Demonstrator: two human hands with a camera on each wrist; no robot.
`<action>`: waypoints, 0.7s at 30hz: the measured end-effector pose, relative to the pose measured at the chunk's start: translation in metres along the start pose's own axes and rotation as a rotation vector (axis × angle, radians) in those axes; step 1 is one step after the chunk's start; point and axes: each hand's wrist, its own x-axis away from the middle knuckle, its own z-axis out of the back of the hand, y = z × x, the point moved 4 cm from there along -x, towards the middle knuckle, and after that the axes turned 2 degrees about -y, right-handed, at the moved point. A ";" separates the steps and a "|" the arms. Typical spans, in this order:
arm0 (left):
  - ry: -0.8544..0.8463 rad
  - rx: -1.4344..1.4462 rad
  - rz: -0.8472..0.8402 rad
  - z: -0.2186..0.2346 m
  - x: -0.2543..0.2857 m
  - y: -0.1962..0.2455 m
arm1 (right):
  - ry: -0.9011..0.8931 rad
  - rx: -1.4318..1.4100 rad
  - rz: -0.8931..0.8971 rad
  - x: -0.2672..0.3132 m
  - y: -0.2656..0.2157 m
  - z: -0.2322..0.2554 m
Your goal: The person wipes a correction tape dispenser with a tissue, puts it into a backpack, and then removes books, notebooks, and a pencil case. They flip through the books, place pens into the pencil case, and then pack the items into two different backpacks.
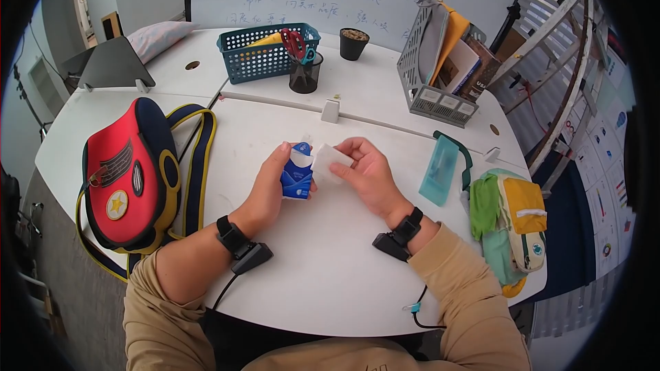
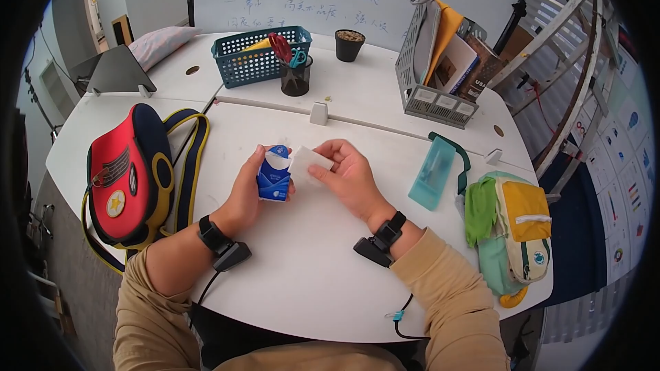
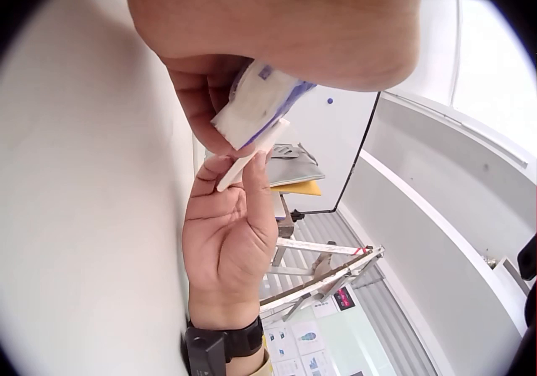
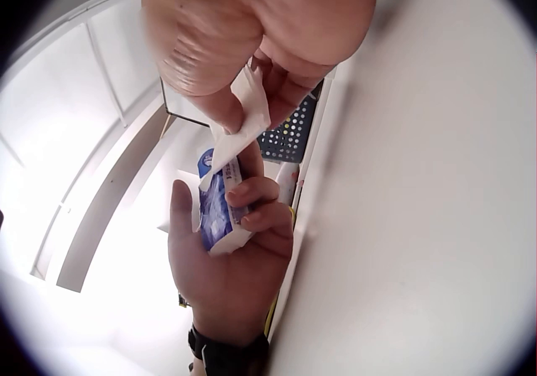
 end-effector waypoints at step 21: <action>-0.167 -0.159 0.116 -0.015 0.010 0.010 | -0.032 0.431 0.310 0.009 -0.014 -0.008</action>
